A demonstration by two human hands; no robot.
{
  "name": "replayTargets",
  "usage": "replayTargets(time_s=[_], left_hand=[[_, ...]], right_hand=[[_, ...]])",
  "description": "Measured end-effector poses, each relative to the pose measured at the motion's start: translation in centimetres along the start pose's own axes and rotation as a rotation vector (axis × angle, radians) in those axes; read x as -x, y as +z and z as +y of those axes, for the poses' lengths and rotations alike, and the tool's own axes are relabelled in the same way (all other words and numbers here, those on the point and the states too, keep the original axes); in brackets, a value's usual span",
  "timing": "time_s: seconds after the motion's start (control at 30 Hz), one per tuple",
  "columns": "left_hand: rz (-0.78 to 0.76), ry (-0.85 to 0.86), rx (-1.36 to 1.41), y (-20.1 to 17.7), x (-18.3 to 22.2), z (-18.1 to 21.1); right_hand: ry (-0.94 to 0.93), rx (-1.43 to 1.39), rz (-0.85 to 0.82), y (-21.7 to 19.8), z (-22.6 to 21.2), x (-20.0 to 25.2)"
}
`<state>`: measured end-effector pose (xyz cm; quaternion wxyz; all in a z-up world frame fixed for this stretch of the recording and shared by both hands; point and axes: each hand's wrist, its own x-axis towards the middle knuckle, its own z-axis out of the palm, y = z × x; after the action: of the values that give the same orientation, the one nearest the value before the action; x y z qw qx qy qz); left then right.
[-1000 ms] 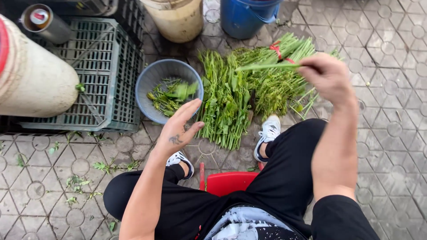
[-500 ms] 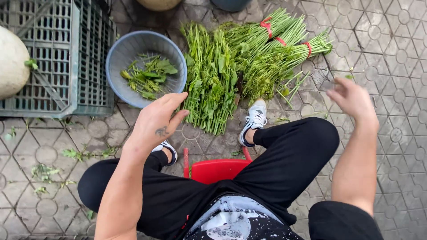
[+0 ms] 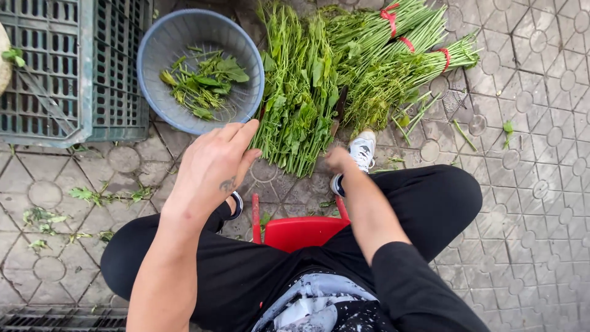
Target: Picking leaves and sprigs from a bunch of green vegetables and placing them into a bowl
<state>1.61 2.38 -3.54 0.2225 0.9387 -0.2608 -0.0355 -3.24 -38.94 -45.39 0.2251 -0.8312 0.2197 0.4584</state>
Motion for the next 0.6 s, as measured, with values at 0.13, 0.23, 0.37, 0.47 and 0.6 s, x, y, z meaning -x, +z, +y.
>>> replayTargets(time_s=[0.13,0.23,0.37,0.47,0.6], left_hand=[[-0.044,-0.038,0.009,-1.0,0.3,0.3],[-0.063,-0.021,-0.004,-0.6,-0.1,0.3],[-0.053,-0.001,-0.028,0.8,-1.1,0.3],[-0.055,0.024,-0.009,0.7,-1.9,0.5],[-0.108,-0.004,0.008,0.9,-3.1,0.7]], right_hand=[[0.224,-0.966,0.178,10.9,-0.4,-1.4],[0.133,-1.085,0.208,9.8,-3.8,0.7],[-0.024,-1.308,0.078,3.5,-9.2,7.9],[-0.115,-1.573,0.079,-4.4,-13.2,16.3],[-0.401,-1.974,-0.198,-10.5,-12.9,20.7]])
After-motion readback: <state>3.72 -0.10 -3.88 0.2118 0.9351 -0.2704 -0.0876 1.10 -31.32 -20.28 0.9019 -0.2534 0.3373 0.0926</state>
